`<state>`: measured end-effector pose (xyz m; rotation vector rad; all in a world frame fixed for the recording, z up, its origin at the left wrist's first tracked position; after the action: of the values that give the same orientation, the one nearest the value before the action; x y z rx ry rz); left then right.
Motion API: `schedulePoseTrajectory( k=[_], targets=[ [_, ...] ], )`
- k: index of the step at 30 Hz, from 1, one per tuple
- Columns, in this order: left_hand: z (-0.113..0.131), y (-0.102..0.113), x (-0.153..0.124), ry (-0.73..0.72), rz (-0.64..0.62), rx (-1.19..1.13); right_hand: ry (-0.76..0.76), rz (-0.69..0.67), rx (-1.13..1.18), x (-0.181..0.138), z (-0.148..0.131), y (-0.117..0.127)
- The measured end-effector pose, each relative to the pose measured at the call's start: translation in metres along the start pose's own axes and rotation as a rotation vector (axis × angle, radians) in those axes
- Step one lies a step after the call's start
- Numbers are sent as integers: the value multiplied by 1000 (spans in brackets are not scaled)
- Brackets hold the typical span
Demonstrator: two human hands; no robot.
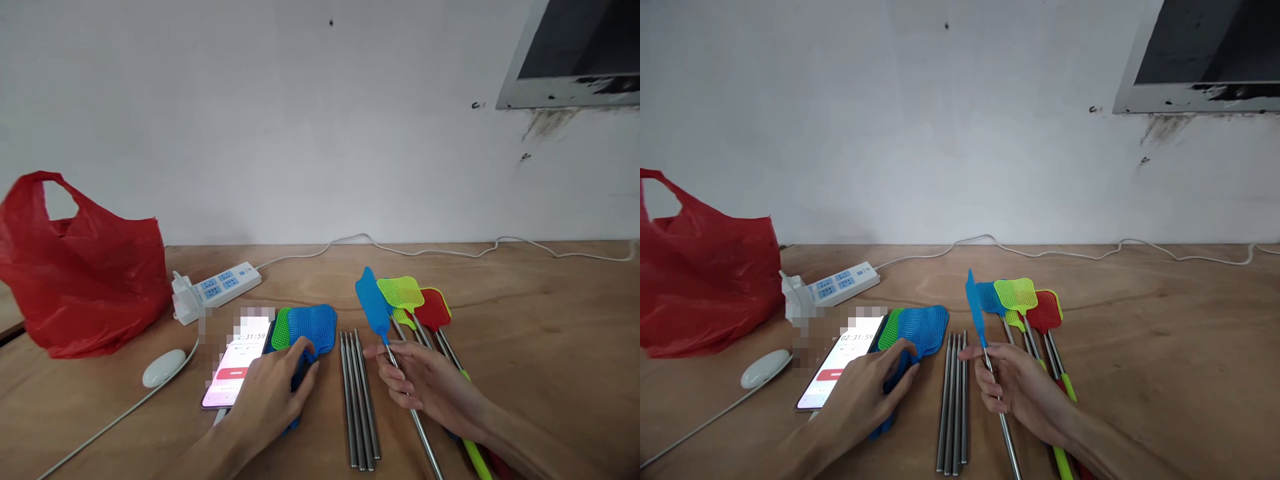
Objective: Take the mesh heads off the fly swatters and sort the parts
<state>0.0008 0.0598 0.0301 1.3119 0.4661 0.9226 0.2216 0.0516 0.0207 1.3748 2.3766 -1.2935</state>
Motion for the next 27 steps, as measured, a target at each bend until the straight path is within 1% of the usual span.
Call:
schedulePoseTrajectory(
  k=[4, 8, 12, 17, 22, 27],
  targets=[
    [0, 3, 1, -9, 74, -96, -47, -50, -52, 0, 3, -2],
    [-1, 8, 0, 13, 142, -192, -125, -59, -81, 0, 10, -3],
    [-3, 12, -2, 19, 266, -318, -187, -83, -151, 0, 19, -5],
    [-3, 14, -3, 37, 399, -495, -203, -87, -196, 1, 26, -5],
    [-2, 13, -3, 33, 420, -570, -242, -65, -238, 0, 27, -6],
    [-5, 11, -5, 66, 436, -535, -288, -79, -298, 1, 27, -6]
  ],
)
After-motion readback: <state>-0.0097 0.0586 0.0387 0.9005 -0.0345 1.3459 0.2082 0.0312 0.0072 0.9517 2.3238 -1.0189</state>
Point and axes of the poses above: each hand's wrist, its own x-axis towards the middle knuckle, its own y-axis out of the back of the hand, z = x × y, the point moved 4 cm from there along x, towards the middle knuckle, and after that the axes turned 14 degrees about -y, right-handed, at the moved point
